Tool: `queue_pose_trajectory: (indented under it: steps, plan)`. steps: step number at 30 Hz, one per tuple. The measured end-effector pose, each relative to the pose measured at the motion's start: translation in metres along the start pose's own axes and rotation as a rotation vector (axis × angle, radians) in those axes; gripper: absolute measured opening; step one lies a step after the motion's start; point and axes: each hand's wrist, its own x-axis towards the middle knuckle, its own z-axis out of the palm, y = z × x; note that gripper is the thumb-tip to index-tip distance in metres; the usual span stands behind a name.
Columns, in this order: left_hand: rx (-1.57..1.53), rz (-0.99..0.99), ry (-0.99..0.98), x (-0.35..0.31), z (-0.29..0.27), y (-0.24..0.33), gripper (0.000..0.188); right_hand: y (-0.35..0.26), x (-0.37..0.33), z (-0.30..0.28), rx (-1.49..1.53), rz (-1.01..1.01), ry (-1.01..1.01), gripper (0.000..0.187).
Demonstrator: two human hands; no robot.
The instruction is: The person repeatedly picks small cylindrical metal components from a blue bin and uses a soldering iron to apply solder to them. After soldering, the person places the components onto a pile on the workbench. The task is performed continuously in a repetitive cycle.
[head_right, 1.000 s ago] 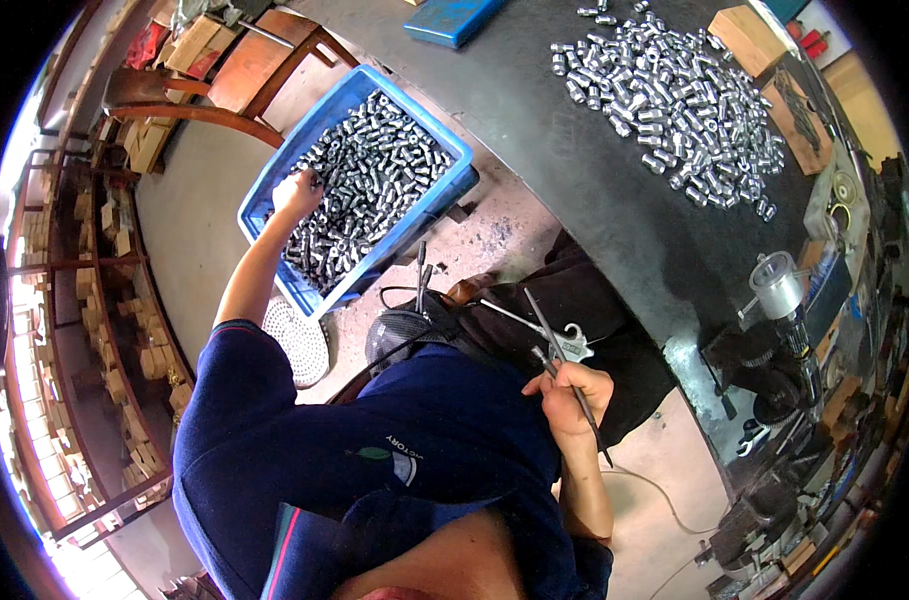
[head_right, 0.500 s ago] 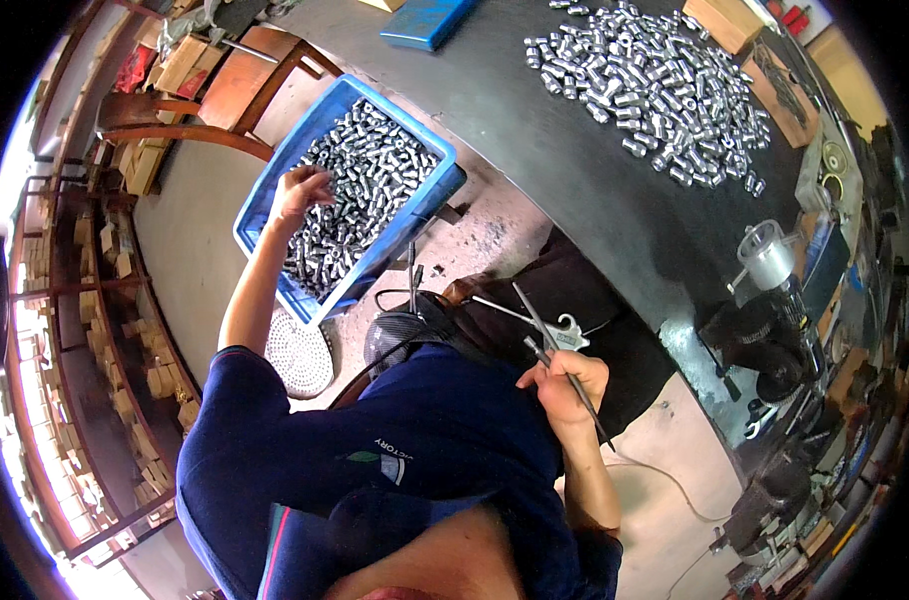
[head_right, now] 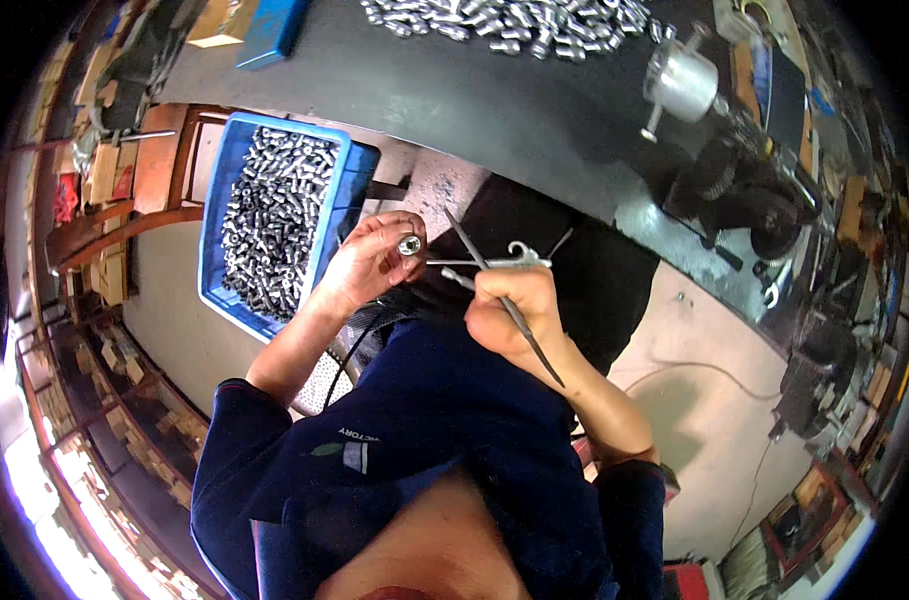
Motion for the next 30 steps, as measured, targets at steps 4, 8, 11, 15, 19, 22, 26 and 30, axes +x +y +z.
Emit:
queue_pose_trajectory:
  steps: [4, 8, 11, 15, 19, 22, 26, 30]
  plan:
    - [0.043, -0.054, -0.084, 0.004, 0.004, -0.002, 0.02, 0.005, 0.007, 0.001, -0.048, -0.035, 0.053, 0.02]
    - [0.241, 0.038, -0.025, 0.007, 0.011, 0.0, 0.021, 0.003, 0.014, -0.001, -0.09, -0.061, 0.014, 0.021]
    - [0.569, 0.072, 0.025, 0.003, 0.025, 0.007, 0.018, -0.002, 0.021, -0.001, -0.179, -0.101, 0.003, 0.021]
    - [0.816, 0.147, 0.041, 0.002, 0.037, 0.013, 0.014, -0.003, 0.02, 0.001, -0.142, -0.075, -0.002, 0.021]
    - [0.972, 0.25, -0.045, 0.008, 0.034, 0.013, 0.014, 0.004, 0.016, 0.001, -0.192, -0.069, 0.02, 0.023]
    - [0.783, 0.211, -0.065, 0.007, 0.042, 0.016, 0.015, 0.014, 0.011, 0.001, -0.085, -0.016, 0.049, 0.028]
    - [0.728, 0.218, -0.091, 0.009, 0.039, 0.012, 0.018, 0.02, 0.009, -0.001, -0.045, -0.013, 0.056, 0.037]
    - [0.68, 0.108, -0.138, 0.008, 0.038, 0.011, 0.019, 0.022, 0.006, 0.003, -0.023, 0.051, 0.088, 0.036]
